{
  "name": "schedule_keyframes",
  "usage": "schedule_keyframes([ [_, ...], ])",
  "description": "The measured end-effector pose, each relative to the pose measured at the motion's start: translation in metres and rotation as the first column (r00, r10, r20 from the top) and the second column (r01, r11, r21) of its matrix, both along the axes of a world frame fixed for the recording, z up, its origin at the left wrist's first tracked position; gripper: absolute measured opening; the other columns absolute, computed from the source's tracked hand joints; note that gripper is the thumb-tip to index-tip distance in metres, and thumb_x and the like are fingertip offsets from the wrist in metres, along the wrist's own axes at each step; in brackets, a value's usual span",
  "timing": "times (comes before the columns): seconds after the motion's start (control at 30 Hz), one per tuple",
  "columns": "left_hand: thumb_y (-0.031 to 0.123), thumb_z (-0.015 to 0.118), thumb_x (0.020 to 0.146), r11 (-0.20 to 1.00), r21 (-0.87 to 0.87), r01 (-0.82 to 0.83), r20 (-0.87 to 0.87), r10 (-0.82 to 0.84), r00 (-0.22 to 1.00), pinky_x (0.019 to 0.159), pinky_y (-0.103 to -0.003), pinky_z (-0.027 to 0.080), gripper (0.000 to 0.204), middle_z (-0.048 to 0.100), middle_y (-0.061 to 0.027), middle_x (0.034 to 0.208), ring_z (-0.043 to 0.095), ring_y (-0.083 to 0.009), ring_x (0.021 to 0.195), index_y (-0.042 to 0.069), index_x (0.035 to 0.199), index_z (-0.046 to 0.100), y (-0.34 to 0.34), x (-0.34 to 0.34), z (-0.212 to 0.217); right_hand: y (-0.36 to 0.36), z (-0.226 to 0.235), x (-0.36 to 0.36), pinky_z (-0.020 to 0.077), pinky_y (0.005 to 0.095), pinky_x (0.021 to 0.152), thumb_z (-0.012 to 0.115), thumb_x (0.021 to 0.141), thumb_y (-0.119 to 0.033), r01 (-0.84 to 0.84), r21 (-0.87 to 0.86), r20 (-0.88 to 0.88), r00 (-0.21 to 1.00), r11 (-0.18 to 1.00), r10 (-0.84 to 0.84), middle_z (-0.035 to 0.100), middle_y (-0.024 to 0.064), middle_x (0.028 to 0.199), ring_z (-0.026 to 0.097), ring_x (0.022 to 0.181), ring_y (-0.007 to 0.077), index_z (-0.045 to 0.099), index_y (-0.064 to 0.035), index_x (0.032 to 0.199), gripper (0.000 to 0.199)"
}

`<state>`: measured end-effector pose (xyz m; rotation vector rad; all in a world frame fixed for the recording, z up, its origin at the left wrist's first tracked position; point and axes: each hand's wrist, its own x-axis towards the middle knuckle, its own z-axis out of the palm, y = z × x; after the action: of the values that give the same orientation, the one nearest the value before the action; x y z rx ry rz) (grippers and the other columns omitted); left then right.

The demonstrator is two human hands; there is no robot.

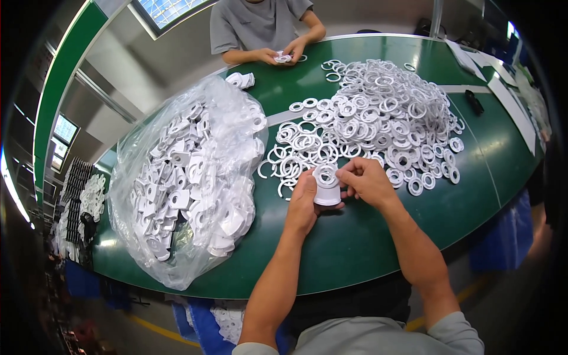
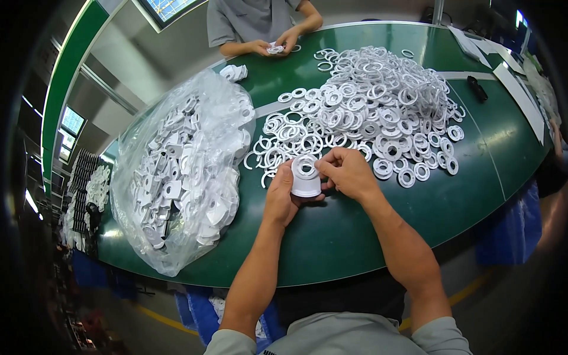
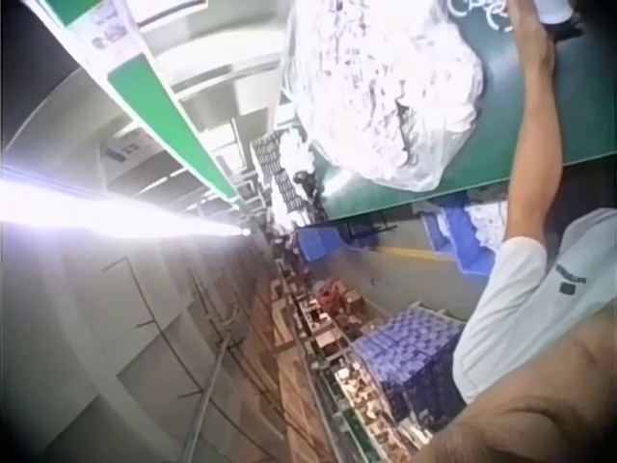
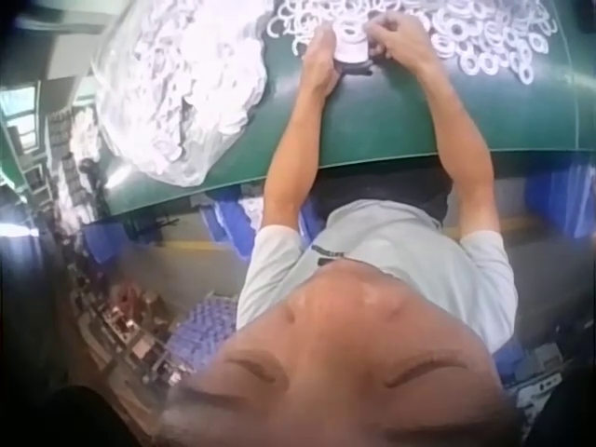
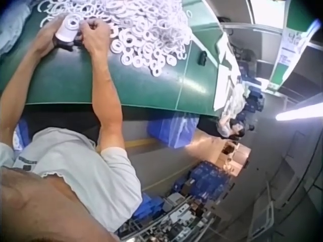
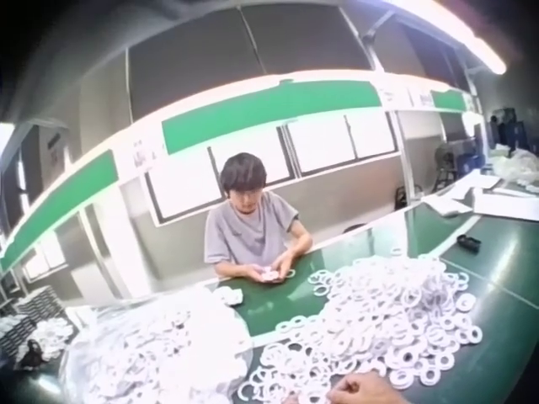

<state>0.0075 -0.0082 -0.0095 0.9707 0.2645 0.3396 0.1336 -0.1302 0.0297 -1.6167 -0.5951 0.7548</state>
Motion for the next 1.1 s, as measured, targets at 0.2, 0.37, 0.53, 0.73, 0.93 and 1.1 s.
schedule_keyframes([
  [0.2,0.029,0.041,0.101,0.999,0.03,0.013,-0.039,-0.012,0.999,0.071,-0.043,0.061,0.041,0.055,-0.0162,0.119,0.064,-0.0285,0.097,0.004,0.132,0.033,0.002,0.001,0.003,0.006,-0.007,-0.005,0.0437,0.0225,0.044,0.069,0.084,-0.019,0.065,-0.038,0.056,0.996,0.997,-0.062,0.064,0.0073,0.07,0.059,0.052,0.0098,0.059,0.0022,0.081,0.023],
  [0.37,0.017,0.042,0.1,0.999,0.038,0.008,-0.021,-0.008,1.0,0.069,-0.039,0.061,0.036,0.056,-0.0168,0.115,0.066,-0.0262,0.088,0.002,0.132,0.035,0.002,0.001,0.005,0.006,-0.014,-0.006,0.0419,0.0237,0.045,0.071,0.082,-0.02,0.036,-0.011,0.146,0.989,0.999,-0.034,0.059,0.0038,0.065,0.054,0.051,0.0095,0.058,0.0013,0.081,0.025],
  [0.53,0.016,0.042,0.099,0.947,0.317,-0.054,-0.065,0.078,0.995,0.072,-0.033,0.058,0.038,0.058,-0.015,0.11,0.064,-0.0213,0.09,0.001,0.134,0.037,-0.002,0.001,-0.002,0.003,-0.02,-0.008,0.0429,0.0307,0.054,0.08,0.07,-0.03,-0.039,-0.141,0.339,0.937,0.989,0.085,0.055,0.0055,0.064,0.052,0.058,0.0158,0.061,-0.0027,0.084,0.036],
  [0.73,0.012,0.043,0.097,0.677,0.72,-0.153,0.023,0.198,0.98,0.087,-0.03,0.046,0.036,0.063,-0.0124,0.108,0.061,-0.0178,0.094,0.004,0.132,0.045,-0.008,-0.005,0.0,0.003,-0.017,-0.027,0.0436,0.041,0.064,0.076,0.074,-0.022,0.028,-0.089,0.589,0.808,0.996,0.029,0.052,0.0152,0.083,0.053,0.073,0.0326,0.049,-0.0011,0.082,0.035],
  [0.93,0.016,0.044,0.1,0.797,0.587,-0.142,0.037,0.148,0.988,0.073,-0.027,0.051,0.04,0.064,-0.01,0.107,0.063,-0.0156,0.086,0.007,0.139,0.042,-0.001,-0.008,0.003,0.005,-0.009,-0.017,0.0468,0.0299,0.049,0.074,0.08,-0.022,-0.125,-0.07,0.309,0.94,0.99,0.141,0.061,0.0087,0.067,0.06,0.054,0.0152,0.057,0.002,0.083,0.03],
  [1.1,0.016,0.043,0.1,0.881,0.472,0.022,-0.131,0.045,0.99,0.046,-0.021,0.048,0.044,0.065,-0.0099,0.104,0.065,-0.0125,0.068,0.009,0.143,0.038,0.01,-0.009,0.007,-0.009,-0.008,0.016,0.0504,0.0233,0.05,0.062,0.091,-0.014,-0.333,-0.035,-0.069,0.942,0.942,0.33,0.064,0.0054,0.074,0.061,0.06,0.0111,0.064,0.0017,0.1,0.018],
])
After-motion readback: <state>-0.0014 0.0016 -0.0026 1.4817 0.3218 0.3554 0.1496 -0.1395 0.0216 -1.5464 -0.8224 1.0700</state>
